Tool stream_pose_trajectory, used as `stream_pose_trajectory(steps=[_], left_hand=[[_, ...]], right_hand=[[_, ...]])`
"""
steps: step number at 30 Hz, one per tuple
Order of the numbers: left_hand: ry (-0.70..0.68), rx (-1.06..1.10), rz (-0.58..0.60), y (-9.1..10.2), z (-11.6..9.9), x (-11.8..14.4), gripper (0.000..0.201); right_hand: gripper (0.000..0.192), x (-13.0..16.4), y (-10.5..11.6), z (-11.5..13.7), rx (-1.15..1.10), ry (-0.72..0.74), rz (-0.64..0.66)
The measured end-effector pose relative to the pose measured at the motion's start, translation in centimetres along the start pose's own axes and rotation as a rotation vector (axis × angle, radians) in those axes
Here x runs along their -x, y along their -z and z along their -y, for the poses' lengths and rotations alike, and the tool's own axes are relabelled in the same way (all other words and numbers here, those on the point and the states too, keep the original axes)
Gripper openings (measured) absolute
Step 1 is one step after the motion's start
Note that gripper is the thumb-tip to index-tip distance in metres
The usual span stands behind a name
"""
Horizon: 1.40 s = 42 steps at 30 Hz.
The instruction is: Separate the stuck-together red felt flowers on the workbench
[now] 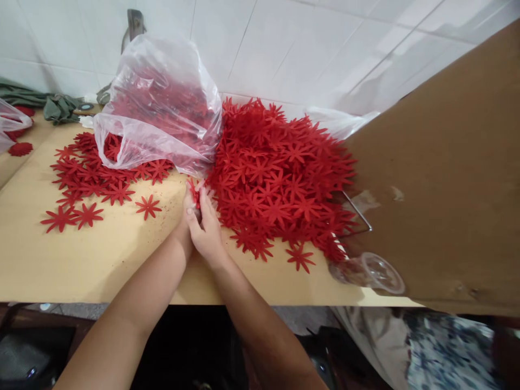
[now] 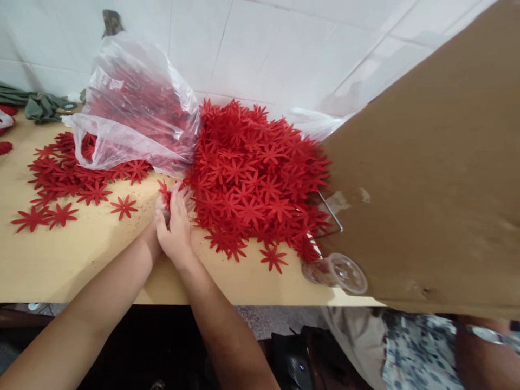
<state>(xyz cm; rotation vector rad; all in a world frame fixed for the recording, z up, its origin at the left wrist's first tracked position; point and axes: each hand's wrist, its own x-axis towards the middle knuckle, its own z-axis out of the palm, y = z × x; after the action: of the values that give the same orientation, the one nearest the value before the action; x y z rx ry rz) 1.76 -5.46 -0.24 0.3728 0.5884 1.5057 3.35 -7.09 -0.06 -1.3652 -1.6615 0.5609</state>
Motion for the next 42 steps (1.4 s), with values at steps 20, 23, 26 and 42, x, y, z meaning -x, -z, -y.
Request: stream_pose_trajectory(steps=[20,23,26,42], left_hand=[[0.291,-0.331,0.288,-1.3,-1.2,-2.8,0.024],[0.28,-0.378,0.314,-1.5,-0.7,-2.6,0.018],[0.326,-0.382,0.262,-1.6,-0.5,-2.8,0.018],[0.188,-0.451,0.08,-0.6,-0.7,-3.8,0.009]], right_hand=[[0.036,-4.4,5.8,-5.9,-0.363,-0.296,-0.406],[0.038,-4.1,6.1,-6.3,-0.298,-0.311,-0.392],[0.039,-3.7,6.6,-6.1,-0.239,-0.288,-0.359],[0.032,-3.0,9.3,-5.9,-0.251,-0.173,-0.212]])
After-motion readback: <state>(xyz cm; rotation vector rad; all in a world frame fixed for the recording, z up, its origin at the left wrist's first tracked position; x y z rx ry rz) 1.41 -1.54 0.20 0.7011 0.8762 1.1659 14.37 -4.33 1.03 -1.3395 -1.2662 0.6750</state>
